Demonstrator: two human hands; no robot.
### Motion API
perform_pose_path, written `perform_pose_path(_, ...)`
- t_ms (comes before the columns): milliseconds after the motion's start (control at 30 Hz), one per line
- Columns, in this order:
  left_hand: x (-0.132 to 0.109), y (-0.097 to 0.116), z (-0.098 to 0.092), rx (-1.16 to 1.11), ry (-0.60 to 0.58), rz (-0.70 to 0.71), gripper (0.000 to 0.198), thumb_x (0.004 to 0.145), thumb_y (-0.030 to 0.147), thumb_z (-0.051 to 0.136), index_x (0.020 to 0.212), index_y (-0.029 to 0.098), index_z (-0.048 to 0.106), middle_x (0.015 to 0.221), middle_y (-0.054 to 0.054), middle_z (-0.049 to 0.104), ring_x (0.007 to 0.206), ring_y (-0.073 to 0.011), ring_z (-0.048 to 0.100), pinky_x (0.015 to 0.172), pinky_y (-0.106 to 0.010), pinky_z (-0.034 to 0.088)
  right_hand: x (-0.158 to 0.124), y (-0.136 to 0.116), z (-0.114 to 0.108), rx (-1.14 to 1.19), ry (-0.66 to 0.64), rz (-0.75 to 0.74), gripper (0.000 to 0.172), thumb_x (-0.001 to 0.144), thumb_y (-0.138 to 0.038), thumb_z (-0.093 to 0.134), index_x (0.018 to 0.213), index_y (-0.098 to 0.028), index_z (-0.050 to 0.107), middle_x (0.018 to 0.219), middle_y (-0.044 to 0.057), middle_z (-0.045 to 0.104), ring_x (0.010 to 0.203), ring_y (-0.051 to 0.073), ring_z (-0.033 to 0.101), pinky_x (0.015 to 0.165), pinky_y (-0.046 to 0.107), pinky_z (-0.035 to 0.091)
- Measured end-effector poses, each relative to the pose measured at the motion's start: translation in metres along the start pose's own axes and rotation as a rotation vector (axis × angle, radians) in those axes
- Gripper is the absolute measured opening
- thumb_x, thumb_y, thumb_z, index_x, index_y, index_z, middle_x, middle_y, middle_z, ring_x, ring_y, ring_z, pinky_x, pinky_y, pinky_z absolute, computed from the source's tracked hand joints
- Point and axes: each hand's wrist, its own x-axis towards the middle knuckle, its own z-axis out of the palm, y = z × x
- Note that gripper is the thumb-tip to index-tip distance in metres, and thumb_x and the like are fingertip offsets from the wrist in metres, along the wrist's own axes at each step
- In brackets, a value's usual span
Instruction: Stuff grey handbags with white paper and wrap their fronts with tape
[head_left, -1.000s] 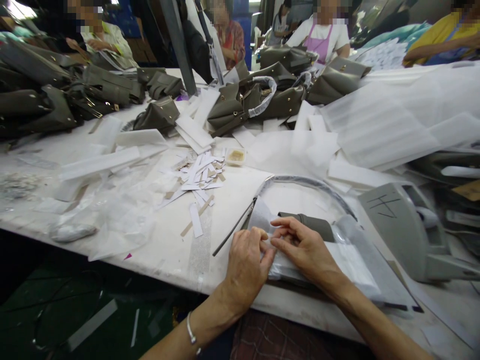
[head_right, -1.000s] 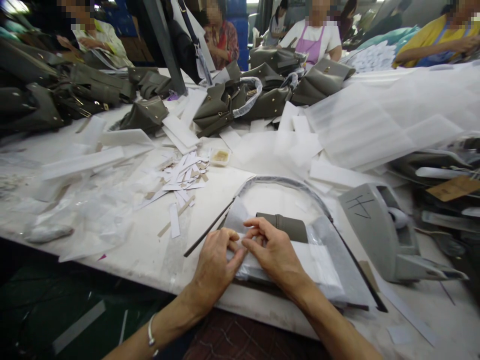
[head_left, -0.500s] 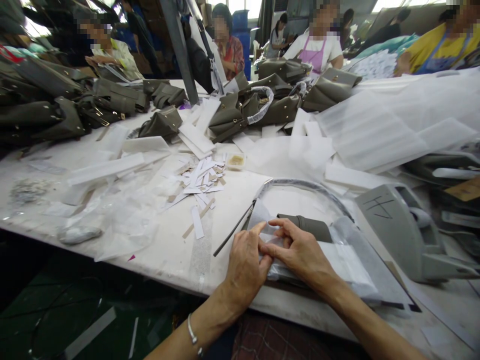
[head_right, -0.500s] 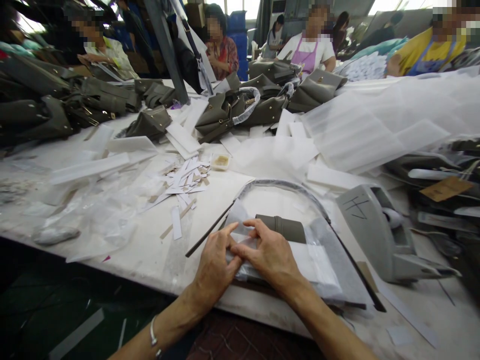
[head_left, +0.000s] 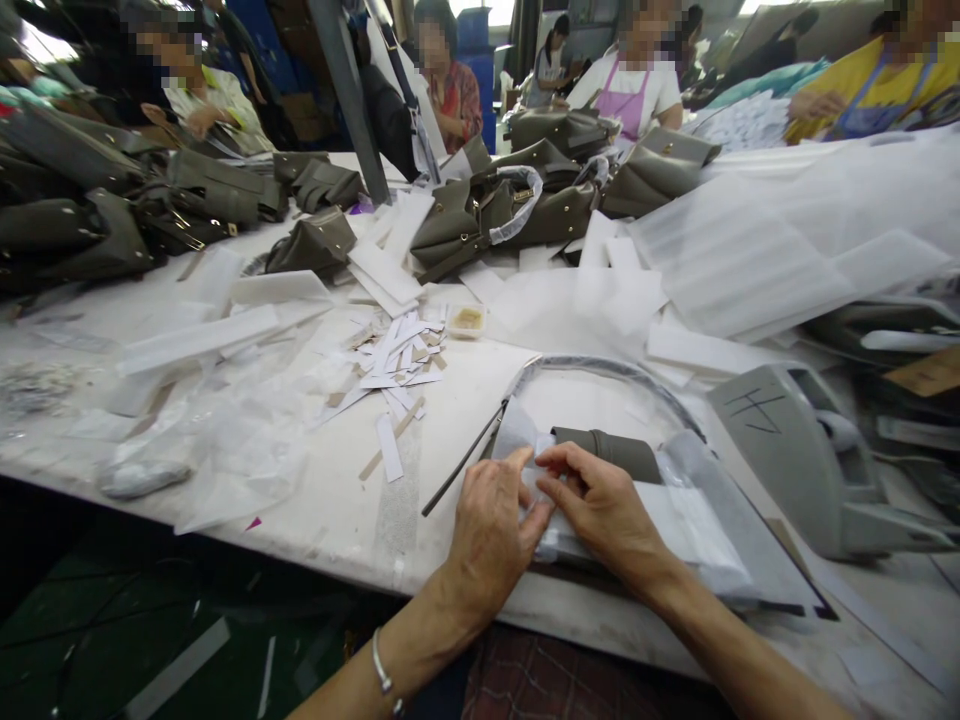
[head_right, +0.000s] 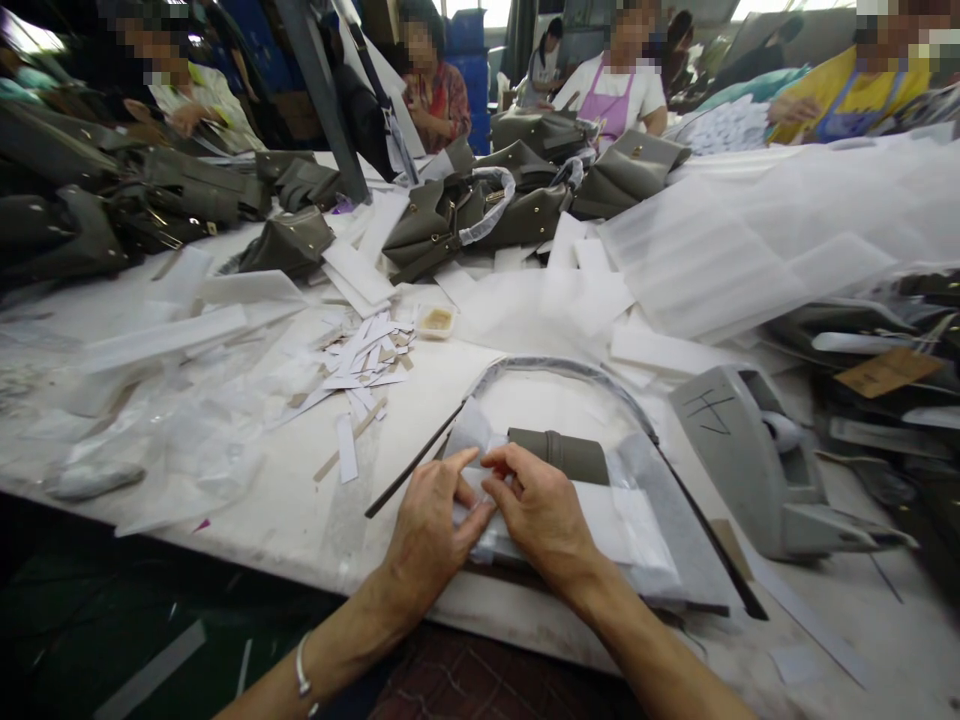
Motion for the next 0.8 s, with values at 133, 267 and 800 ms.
perform_pose_path(133,0.002,0.002,-0.004,0.056,-0.017,0.061,0.036,0.094,0.023,0.055,0.128,0.018,0.045,0.080,-0.001,0.061,0.077,-0.0206,0.060,0.079,-0.040,0.050,0.001,0.001,0.003,-0.080,-0.042,-0.048,0.014,0.085,-0.018,0.056,0.093,-0.023,0.065,0.081,0.000,0.069,0.073,0.016,0.063,0.069,0.027,0.048)
perform_pose_path(267,-0.002,0.007,-0.011,0.123,0.046,0.239,0.019,0.094,0.015,0.050,0.112,0.019,0.054,0.097,-0.007,0.066,0.094,-0.0211,0.062,0.091,-0.041,0.049,0.001,-0.001,0.003,-0.167,-0.052,-0.091,0.013,0.085,-0.016,0.053,0.090,-0.023,0.063,0.080,-0.001,0.067,0.074,0.015,0.063,0.069,0.026,0.046)
perform_pose_path(800,-0.032,0.015,-0.017,0.284,-0.049,0.396,0.023,0.099,0.017,0.047,0.119,0.014,0.059,0.107,-0.007,0.070,0.101,-0.0218,0.064,0.089,-0.040,0.041,0.015,-0.020,-0.031,-0.345,0.118,-0.092,0.012,0.086,-0.027,0.062,0.096,-0.022,0.066,0.083,0.001,0.068,0.068,0.016,0.061,0.064,0.028,0.044)
